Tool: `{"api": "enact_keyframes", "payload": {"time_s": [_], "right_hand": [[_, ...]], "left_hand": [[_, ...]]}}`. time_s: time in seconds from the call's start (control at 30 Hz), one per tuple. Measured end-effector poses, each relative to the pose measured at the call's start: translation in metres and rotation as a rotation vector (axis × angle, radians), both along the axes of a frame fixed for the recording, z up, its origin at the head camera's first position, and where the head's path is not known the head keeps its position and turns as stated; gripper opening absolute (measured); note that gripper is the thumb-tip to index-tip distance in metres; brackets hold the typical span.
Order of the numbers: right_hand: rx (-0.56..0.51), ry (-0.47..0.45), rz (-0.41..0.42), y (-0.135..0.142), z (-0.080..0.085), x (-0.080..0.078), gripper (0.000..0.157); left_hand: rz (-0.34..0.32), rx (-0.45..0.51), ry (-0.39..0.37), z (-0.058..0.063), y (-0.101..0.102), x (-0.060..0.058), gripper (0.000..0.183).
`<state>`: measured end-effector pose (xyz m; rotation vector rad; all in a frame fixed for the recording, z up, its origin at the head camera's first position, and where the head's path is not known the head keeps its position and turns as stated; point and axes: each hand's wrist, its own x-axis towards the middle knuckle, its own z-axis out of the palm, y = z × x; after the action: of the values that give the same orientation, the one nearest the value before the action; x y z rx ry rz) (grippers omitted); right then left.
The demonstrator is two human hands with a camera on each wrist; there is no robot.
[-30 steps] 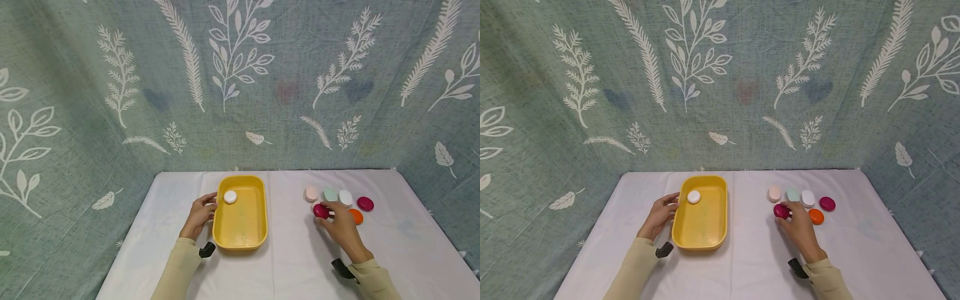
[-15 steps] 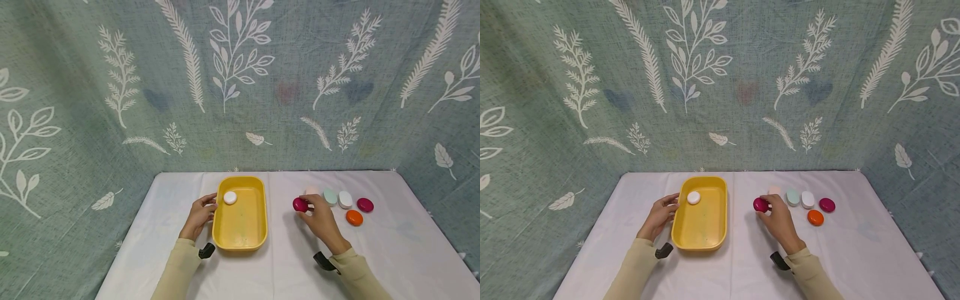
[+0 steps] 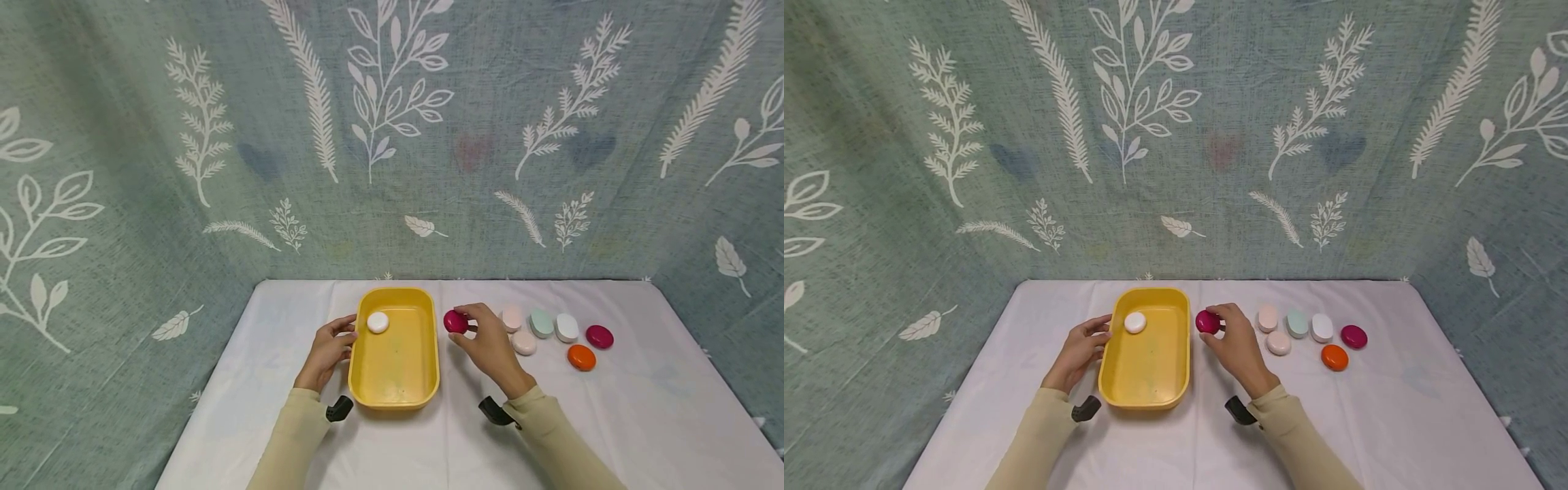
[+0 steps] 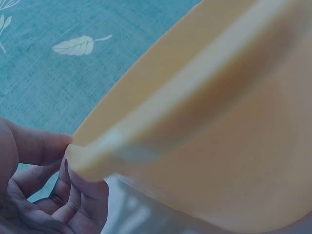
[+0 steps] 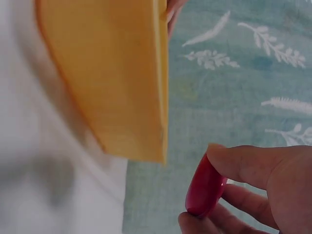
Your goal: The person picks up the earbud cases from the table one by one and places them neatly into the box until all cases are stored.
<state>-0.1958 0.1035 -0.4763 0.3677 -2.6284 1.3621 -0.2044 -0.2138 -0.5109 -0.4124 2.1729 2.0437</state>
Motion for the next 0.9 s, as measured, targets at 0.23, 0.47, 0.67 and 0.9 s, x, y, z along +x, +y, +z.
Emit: {"api": "enact_keyframes", "payload": {"time_s": [0.23, 0.47, 0.67, 0.9], "right_hand": [[-0.041, 0.011, 0.054, -0.029, 0.006, -0.014, 0.048], [-0.036, -0.024, 0.071, -0.053, 0.008, -0.026, 0.045], [-0.017, -0.063, 0.068, -0.07, 0.01, -0.033, 0.047], [-0.002, -0.066, 0.073, -0.085, 0.006, -0.041, 0.045]], "left_hand": [[-0.011, 0.005, 0.003, 0.002, -0.001, 0.002, 0.045], [-0.014, 0.013, 0.011, 0.002, -0.001, 0.002, 0.045], [-0.011, 0.018, 0.013, 0.002, 0.0, 0.003, 0.044], [-0.011, 0.025, 0.015, 0.003, 0.0, 0.002, 0.046]]}}
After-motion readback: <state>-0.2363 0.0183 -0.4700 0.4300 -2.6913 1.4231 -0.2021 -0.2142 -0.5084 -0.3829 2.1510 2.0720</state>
